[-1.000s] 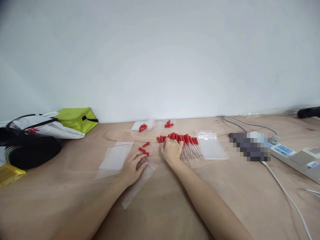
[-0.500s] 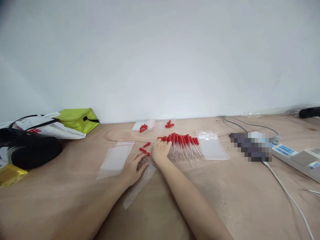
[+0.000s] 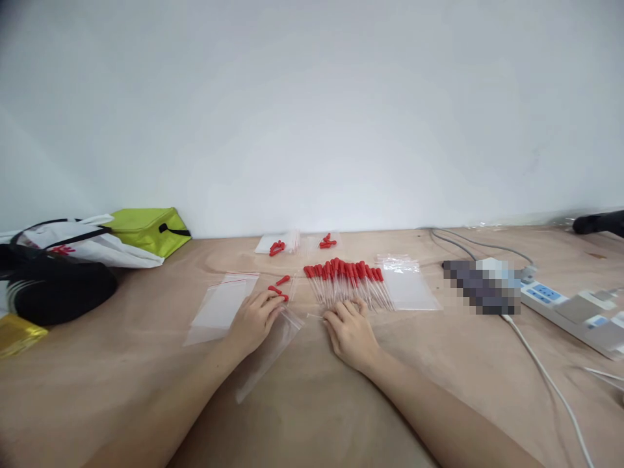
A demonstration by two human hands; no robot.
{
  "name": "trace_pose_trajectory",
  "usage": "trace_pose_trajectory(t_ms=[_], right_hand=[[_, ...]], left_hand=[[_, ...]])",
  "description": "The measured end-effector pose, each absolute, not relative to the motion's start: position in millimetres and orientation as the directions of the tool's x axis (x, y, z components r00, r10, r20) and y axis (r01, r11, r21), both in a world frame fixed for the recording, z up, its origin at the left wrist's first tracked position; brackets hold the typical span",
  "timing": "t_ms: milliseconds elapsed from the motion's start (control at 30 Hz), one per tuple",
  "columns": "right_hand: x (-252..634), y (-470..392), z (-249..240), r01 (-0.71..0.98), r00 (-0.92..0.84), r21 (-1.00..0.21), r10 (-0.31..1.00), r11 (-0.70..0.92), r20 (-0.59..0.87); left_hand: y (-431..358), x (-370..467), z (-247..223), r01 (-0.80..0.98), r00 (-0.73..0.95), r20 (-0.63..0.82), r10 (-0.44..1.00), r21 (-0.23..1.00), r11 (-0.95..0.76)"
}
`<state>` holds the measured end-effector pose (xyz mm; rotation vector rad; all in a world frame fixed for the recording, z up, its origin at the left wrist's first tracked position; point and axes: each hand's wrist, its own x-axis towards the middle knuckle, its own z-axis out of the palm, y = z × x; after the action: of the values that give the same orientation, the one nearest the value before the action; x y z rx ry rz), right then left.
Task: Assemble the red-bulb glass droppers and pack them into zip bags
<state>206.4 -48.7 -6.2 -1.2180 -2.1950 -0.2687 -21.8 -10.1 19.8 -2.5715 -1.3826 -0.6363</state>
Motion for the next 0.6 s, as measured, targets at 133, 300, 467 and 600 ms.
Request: trace_pose_trajectory(t_ms=[133,300,467,600], right_hand=[[202.2,-47.8,-6.1,0.818,-0.371,-0.132,0.69,0.56,0.621],[196.6,-46.8,-6.6,0.806,-0.38,-0.149,0.693,0.573,0.612],[197.0,-46.9,-6.9,0.798,-0.371,-0.178,0.703,0.575,0.606],[196.1,-46.4,-5.2,0.788,-0.387,-0.174,0.695,0.591,0.606]], left_hand=[[7.2,-19.8,26.9,0.767,0.571,0.4,0.717,0.051,-0.639],[19.7,-20.7,28.2,0.698,0.64,0.376,0.67,0.08,-0.712],[7.6,-19.9,27.5,0.693,0.591,0.447,0.671,0.144,-0.706],[-16.6,-13.3,21.6,0.588,0.357,0.549,0.756,0.496,-0.638]])
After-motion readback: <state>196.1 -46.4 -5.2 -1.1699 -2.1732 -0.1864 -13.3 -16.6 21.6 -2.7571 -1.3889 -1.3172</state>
